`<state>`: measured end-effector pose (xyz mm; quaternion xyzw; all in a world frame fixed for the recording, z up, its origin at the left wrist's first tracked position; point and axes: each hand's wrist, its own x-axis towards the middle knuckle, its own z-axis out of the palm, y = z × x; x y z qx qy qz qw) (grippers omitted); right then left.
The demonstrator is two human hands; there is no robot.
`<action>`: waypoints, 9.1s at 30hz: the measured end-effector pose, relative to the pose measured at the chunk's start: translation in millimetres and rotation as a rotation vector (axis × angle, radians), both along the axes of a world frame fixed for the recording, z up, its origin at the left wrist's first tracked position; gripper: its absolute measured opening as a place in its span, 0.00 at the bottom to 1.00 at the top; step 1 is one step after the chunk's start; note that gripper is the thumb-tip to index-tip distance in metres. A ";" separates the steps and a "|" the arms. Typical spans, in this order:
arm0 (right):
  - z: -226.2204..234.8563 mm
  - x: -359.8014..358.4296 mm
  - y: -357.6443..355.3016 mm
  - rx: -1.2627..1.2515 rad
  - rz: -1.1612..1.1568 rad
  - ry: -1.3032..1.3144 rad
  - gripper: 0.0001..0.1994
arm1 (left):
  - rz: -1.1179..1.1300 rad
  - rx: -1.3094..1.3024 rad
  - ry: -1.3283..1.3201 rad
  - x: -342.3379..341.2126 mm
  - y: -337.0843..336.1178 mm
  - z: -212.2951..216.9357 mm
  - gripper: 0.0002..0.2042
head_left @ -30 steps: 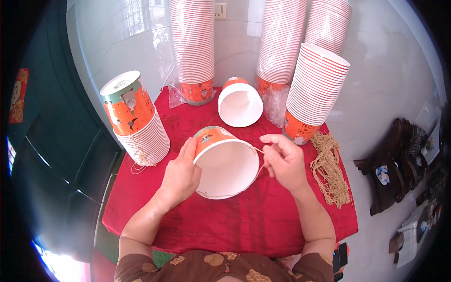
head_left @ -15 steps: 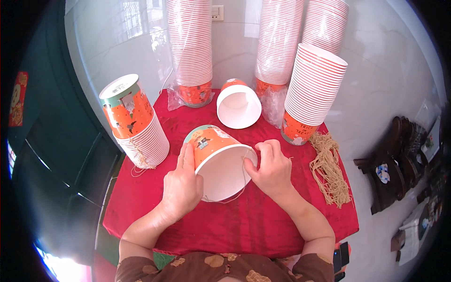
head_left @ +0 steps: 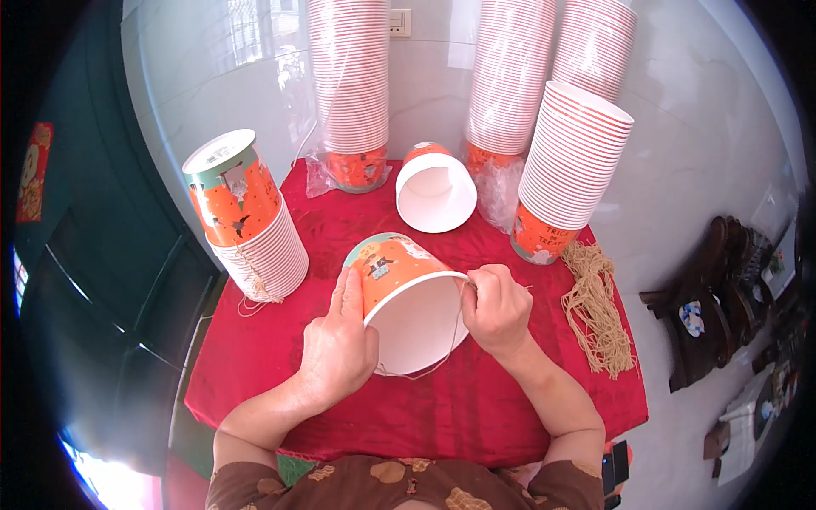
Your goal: Thread and tie strings through pre-punched holes in paper buckets to create handles.
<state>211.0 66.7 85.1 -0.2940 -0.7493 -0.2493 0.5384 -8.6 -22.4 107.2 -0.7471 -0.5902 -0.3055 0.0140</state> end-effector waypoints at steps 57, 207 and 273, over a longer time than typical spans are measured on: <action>-16.9 -35.0 -45.4 -0.663 0.537 -0.242 0.10 | -0.080 0.045 -0.382 -4.0 27.3 -16.1 0.27; 16.8 -20.5 -58.1 -0.775 0.726 -0.209 0.10 | -0.345 0.437 -0.293 -18.3 32.4 -12.5 0.05; 24.2 -26.6 -68.2 -0.450 0.512 -0.283 0.12 | -0.249 0.320 -0.631 -22.8 35.2 -38.8 0.08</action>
